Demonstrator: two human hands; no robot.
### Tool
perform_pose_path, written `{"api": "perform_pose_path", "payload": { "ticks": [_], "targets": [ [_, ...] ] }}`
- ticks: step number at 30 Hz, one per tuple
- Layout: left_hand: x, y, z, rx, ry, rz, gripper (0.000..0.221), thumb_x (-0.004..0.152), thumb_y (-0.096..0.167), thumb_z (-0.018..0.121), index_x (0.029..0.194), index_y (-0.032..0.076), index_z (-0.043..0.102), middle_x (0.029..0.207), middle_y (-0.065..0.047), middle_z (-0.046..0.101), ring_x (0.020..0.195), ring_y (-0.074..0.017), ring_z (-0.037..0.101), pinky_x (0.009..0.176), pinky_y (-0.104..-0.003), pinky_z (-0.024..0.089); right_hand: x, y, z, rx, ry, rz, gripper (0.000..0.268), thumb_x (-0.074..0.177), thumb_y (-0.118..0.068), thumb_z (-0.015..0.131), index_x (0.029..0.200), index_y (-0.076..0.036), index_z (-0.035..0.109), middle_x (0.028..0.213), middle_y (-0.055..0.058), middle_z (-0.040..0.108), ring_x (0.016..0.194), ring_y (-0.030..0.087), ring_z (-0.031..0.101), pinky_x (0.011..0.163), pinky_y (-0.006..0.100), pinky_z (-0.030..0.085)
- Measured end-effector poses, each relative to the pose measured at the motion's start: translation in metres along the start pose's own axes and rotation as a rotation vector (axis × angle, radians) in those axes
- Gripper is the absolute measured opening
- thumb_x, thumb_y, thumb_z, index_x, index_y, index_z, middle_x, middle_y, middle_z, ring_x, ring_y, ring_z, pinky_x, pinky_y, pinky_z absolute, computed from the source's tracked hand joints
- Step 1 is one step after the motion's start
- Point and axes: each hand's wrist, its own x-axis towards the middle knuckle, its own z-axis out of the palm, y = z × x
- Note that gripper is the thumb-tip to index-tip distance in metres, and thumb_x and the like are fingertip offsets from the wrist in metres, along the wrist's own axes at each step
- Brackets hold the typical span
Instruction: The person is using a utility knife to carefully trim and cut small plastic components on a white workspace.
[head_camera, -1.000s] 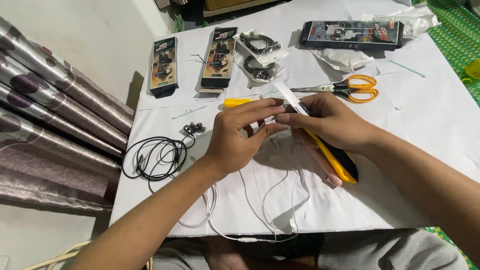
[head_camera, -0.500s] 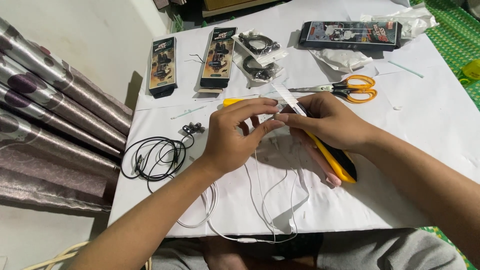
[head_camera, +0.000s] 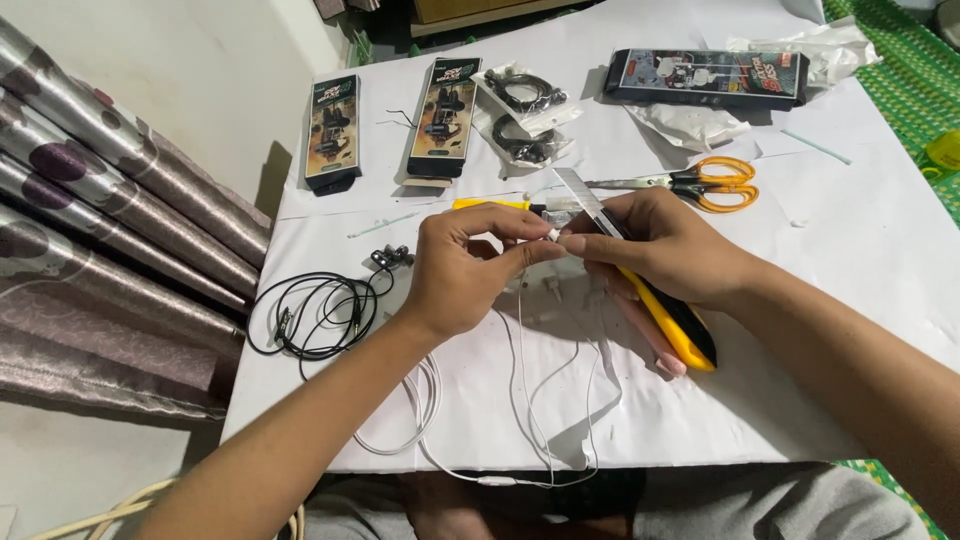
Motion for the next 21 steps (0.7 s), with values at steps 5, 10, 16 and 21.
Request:
{"api": "perform_pose_path", "payload": {
  "ticks": [5, 10, 16, 21],
  "targets": [
    [0.000, -0.006, 0.001, -0.038, 0.007, -0.023, 0.013, 0.087, 0.017, 0.085, 0.099, 0.014, 0.081, 0.098, -0.011, 0.079, 0.081, -0.0162, 0.069, 0.064, -0.027, 0.059, -0.001, -0.005, 0.002, 0.003, -0.004, 0.003, 0.018, 0.092, -0.006, 0.071, 0.091, 0.011, 0.074, 0.054, 0.014, 0.059, 0.030, 0.014, 0.051, 0.039, 0.027, 0.047],
    [0.000, -0.005, 0.002, -0.046, 0.012, -0.027, 0.011, 0.090, 0.019, 0.083, 0.099, 0.014, 0.080, 0.097, -0.008, 0.079, 0.079, -0.0117, 0.067, 0.062, -0.024, 0.059, 0.000, -0.002, -0.001, 0.026, -0.013, 0.012, 0.019, 0.091, -0.004, 0.070, 0.097, 0.014, 0.074, 0.055, 0.015, 0.060, 0.031, 0.015, 0.052, 0.040, 0.028, 0.048],
    [-0.001, 0.001, 0.001, 0.003, -0.002, 0.003, 0.013, 0.094, 0.023, 0.078, 0.102, 0.012, 0.079, 0.099, -0.011, 0.078, 0.078, -0.0173, 0.070, 0.062, -0.027, 0.061, 0.000, 0.002, -0.001, -0.002, -0.018, -0.016, 0.019, 0.087, -0.002, 0.074, 0.098, 0.014, 0.073, 0.056, 0.016, 0.062, 0.032, 0.015, 0.052, 0.041, 0.027, 0.048],
    [0.000, 0.012, 0.000, 0.152, -0.022, 0.128, 0.014, 0.097, 0.023, 0.074, 0.101, 0.010, 0.079, 0.099, -0.013, 0.078, 0.075, -0.0215, 0.073, 0.060, -0.028, 0.060, 0.001, 0.003, 0.001, 0.001, -0.014, -0.007, 0.015, 0.087, -0.001, 0.075, 0.093, 0.013, 0.074, 0.055, 0.017, 0.062, 0.031, 0.015, 0.052, 0.041, 0.027, 0.048]
  ]
}}
